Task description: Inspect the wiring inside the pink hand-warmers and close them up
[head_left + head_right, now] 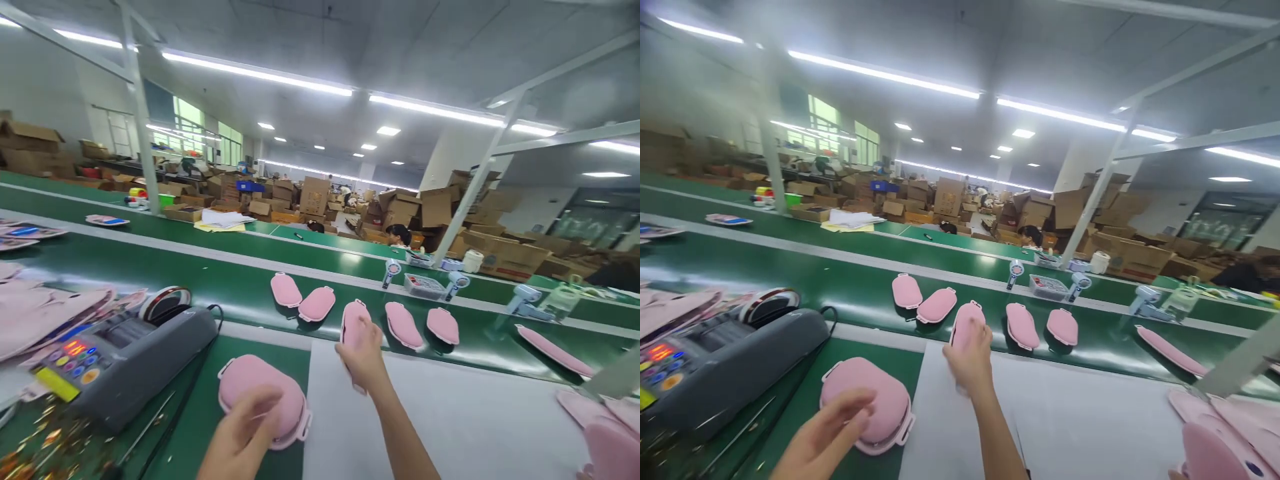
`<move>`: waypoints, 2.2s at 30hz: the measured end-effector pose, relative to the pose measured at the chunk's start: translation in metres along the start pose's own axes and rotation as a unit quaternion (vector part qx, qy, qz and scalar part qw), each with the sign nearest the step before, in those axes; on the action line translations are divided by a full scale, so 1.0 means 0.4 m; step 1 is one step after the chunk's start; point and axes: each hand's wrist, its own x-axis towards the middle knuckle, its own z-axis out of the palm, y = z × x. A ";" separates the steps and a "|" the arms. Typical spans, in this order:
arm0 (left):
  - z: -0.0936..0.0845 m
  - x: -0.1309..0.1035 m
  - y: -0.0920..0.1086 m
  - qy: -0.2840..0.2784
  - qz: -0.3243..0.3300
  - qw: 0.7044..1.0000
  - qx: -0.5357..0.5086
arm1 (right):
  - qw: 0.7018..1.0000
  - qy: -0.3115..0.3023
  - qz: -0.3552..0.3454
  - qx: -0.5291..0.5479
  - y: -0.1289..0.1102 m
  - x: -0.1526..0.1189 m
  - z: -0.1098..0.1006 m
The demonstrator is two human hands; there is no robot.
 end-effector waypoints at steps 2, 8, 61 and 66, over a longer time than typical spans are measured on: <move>0.046 0.007 -0.025 -0.060 -0.076 0.987 -0.127 | 0.996 0.000 -0.079 0.034 0.017 -0.147 0.006; 0.126 -0.051 -0.063 -0.319 -0.212 0.832 -0.401 | 0.948 0.025 -0.266 0.175 0.072 -0.432 0.034; 0.125 -0.087 -0.003 -0.237 -0.346 0.875 -0.242 | 0.950 -0.200 -0.205 0.123 0.075 -0.299 -0.115; 0.130 -0.085 -0.003 -0.253 -0.331 0.873 -0.255 | 0.941 -0.253 -0.091 0.206 0.074 -0.305 -0.117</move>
